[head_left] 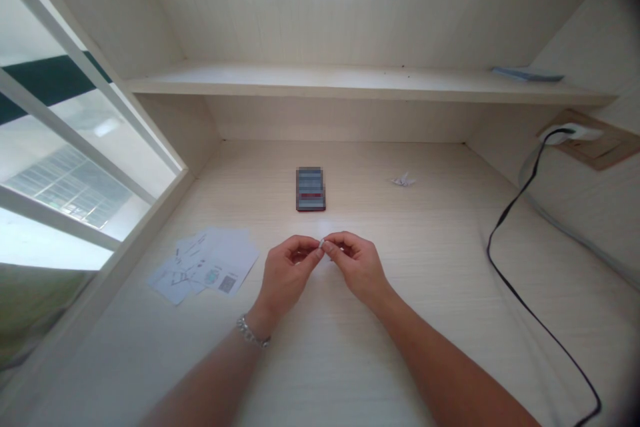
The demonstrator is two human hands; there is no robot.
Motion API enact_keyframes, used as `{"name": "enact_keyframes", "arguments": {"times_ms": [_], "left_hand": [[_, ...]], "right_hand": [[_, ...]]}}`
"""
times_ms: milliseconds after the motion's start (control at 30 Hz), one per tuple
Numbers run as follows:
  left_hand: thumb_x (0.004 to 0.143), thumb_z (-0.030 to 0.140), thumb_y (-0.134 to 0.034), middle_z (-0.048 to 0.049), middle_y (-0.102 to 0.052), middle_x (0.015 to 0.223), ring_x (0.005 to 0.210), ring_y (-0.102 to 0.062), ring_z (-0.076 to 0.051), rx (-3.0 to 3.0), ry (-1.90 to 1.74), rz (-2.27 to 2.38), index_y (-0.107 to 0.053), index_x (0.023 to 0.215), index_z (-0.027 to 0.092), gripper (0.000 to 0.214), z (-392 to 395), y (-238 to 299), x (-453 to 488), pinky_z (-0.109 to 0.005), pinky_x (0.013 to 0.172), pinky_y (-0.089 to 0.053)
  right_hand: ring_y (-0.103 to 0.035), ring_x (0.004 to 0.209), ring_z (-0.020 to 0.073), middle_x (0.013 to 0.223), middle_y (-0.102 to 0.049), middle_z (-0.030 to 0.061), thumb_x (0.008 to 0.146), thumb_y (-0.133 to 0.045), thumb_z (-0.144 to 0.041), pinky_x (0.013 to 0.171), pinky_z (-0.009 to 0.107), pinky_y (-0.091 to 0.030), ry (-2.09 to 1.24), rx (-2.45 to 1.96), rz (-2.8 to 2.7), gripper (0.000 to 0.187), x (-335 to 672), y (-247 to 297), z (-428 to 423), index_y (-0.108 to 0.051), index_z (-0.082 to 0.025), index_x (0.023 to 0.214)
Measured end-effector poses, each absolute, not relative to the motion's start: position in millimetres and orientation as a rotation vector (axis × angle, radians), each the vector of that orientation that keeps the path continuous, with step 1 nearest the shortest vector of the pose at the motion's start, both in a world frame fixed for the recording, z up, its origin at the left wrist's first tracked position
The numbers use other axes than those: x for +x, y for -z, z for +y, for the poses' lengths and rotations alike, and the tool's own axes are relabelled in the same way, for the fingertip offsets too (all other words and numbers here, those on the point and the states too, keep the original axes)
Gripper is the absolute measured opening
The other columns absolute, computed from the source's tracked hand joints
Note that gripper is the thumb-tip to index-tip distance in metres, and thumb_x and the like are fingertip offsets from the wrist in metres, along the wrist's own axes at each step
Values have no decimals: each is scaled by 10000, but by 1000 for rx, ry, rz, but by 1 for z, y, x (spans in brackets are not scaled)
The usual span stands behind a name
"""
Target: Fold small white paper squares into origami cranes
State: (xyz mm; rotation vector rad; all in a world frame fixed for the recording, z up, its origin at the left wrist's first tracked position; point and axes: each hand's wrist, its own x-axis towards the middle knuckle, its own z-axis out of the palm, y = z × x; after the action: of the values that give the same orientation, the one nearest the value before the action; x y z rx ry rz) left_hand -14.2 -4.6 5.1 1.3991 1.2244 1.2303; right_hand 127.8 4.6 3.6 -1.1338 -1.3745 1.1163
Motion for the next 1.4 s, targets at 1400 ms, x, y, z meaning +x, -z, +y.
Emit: {"name": "enact_keyframes", "arguments": {"times_ms": [1400], "left_hand": [[712, 317, -631, -58, -696, 791, 724, -630, -178, 1417, -1152, 1281, -678, 792, 170, 175, -5, -7, -15, -276, 688, -500]], "right_hand": [[-581, 701, 158, 762, -645, 33, 749, -600, -290, 651, 272, -466, -1149, -1132, -1437, 123, 132, -2, 7, -638, -180, 790]]}}
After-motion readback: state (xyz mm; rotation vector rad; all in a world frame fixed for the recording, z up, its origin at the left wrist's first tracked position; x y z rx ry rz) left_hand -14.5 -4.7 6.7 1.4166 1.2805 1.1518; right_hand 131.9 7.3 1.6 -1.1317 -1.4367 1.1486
